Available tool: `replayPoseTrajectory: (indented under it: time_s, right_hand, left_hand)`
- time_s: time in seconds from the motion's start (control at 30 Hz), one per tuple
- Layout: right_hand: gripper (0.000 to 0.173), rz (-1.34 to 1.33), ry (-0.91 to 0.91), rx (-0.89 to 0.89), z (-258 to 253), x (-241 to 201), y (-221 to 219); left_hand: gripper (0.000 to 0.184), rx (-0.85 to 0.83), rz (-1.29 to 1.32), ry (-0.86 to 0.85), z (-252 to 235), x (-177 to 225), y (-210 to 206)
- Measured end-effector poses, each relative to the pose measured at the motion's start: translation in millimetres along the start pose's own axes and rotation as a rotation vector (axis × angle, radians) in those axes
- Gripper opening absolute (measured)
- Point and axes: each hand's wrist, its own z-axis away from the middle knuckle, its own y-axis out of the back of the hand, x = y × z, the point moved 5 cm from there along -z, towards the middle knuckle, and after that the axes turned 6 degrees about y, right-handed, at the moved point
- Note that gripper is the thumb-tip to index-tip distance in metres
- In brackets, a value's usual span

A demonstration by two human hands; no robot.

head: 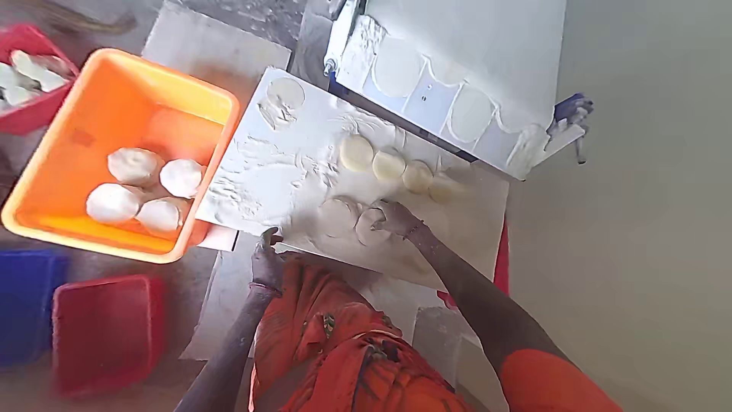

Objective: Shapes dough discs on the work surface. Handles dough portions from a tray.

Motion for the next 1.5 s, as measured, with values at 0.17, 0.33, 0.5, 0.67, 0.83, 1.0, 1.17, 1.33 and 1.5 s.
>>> replayPoseTrajectory:
  time_s: [0.17, 0.33, 0.5, 0.67, 0.83, 1.0, 1.17, 1.33, 1.5]
  right_hand:
    - [0.063, -0.039, 0.038, -0.178, -24, 12, -15]
    - [0.061, -0.023, 0.073, -0.141, 1, -25, -1]
    - [0.053, -0.308, 0.116, 0.463, 56, -13, 3]
    - [0.046, -0.272, 0.056, 0.58, 60, 2, -26]
    - [0.045, -0.198, 0.061, 0.776, 69, 7, -35]
    - [0.04, -0.092, 0.156, 0.664, 57, -63, -15]
    - [0.039, -0.434, 0.391, 0.468, 14, -210, -3]
    - [0.033, -0.553, 0.495, 0.174, -96, -334, -31]
    - [0.038, -0.524, 0.372, -0.004, -217, -396, -98]
  left_hand:
    - [0.062, 0.083, -0.141, 0.094, 16, -20, -6]
    - [0.064, 0.187, -0.117, 0.132, 46, -20, 12]
    - [0.055, 0.228, -0.011, 0.118, 69, -20, 15]
    - [0.054, 0.18, -0.071, 0.062, 79, -20, 9]
    - [0.054, 0.112, -0.105, 0.11, 73, -29, 18]
    - [0.037, 0.046, 0.042, -0.011, 49, -26, 34]
    - [0.07, -0.177, 1.032, -0.066, 12, -17, 50]
    - [0.086, -0.002, 1.412, 0.021, -27, -71, 119]
    - [0.04, 0.218, 0.878, 0.12, -88, -155, 189]
